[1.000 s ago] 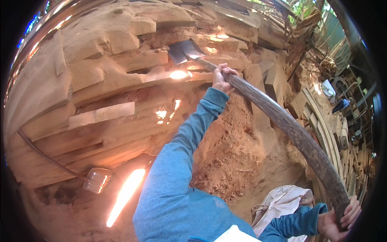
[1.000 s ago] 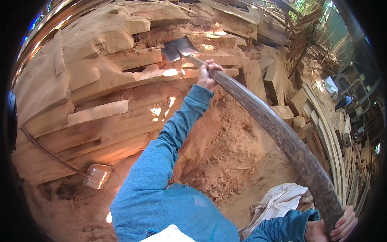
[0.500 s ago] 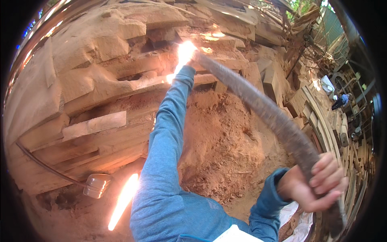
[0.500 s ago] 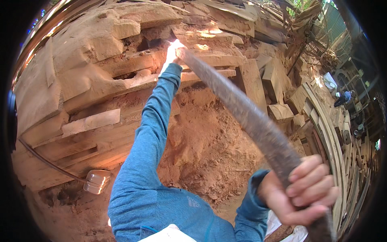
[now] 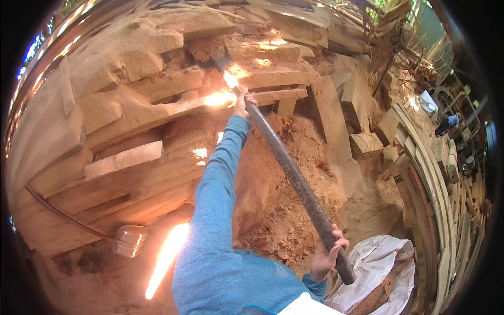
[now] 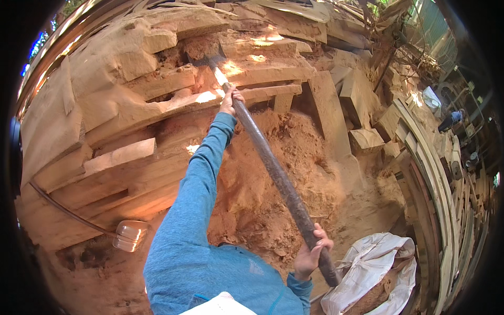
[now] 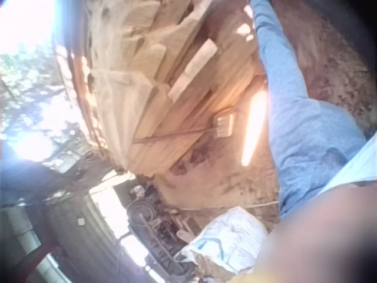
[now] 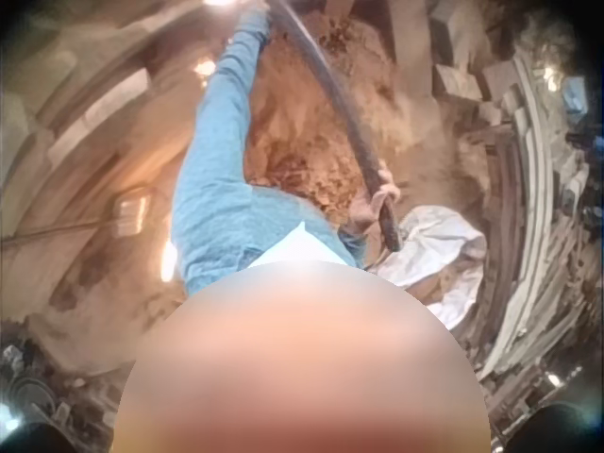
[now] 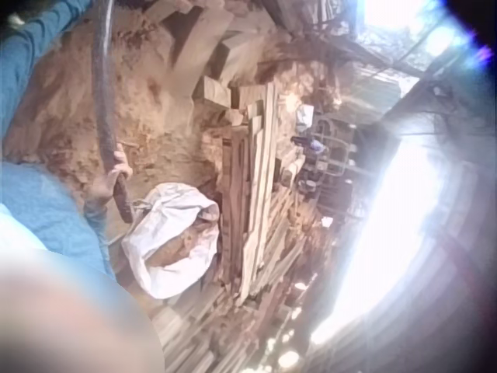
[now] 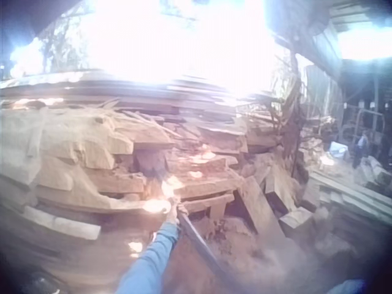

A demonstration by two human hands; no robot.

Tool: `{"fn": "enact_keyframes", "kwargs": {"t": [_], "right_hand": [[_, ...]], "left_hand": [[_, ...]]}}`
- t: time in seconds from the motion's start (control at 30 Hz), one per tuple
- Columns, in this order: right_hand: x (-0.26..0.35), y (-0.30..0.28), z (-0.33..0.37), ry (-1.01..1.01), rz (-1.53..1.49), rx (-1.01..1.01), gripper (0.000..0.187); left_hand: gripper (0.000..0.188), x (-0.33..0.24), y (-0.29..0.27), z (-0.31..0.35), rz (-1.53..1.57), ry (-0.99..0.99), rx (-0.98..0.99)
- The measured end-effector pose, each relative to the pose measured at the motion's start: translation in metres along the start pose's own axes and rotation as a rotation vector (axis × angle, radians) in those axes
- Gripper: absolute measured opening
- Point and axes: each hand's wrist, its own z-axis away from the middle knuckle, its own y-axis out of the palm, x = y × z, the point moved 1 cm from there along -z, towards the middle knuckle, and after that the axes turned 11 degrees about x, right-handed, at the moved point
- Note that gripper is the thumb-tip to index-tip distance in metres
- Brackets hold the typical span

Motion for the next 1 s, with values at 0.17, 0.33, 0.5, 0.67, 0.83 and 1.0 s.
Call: {"fn": "enact_keyframes", "kwargs": {"t": [0.17, 0.33, 0.5, 0.67, 0.83, 1.0], "right_hand": [[0.018, 0.002, 0.014, -0.069, 0.14, 0.184, 0.026], [0.041, 0.031, 0.002, -0.119, 0.249, 0.249, 0.029], [0.055, 0.057, -0.042, -0.136, 0.256, 0.13, 0.022], [0.067, 0.067, -0.062, -0.199, 0.318, 0.165, 0.021], [0.134, 0.03, -0.073, -0.353, 0.34, -0.066, 0.024], [0.232, 0.012, -0.061, -0.592, 0.045, 0.21, 0.021]], "left_hand": [[0.019, -0.014, 0.01, 0.006, 0.017, -0.022, 0.027], [0.021, -0.022, 0.023, 0.003, 0.022, -0.02, -0.124], [0.026, -0.029, 0.044, -0.022, 0.056, -0.113, -0.031], [0.026, -0.023, 0.074, -0.028, 0.168, -0.131, -0.142], [0.025, 0.047, 0.113, 0.012, 0.159, -0.195, -0.218], [0.027, 0.123, 0.163, 0.077, 0.34, -0.362, -0.149]]}}
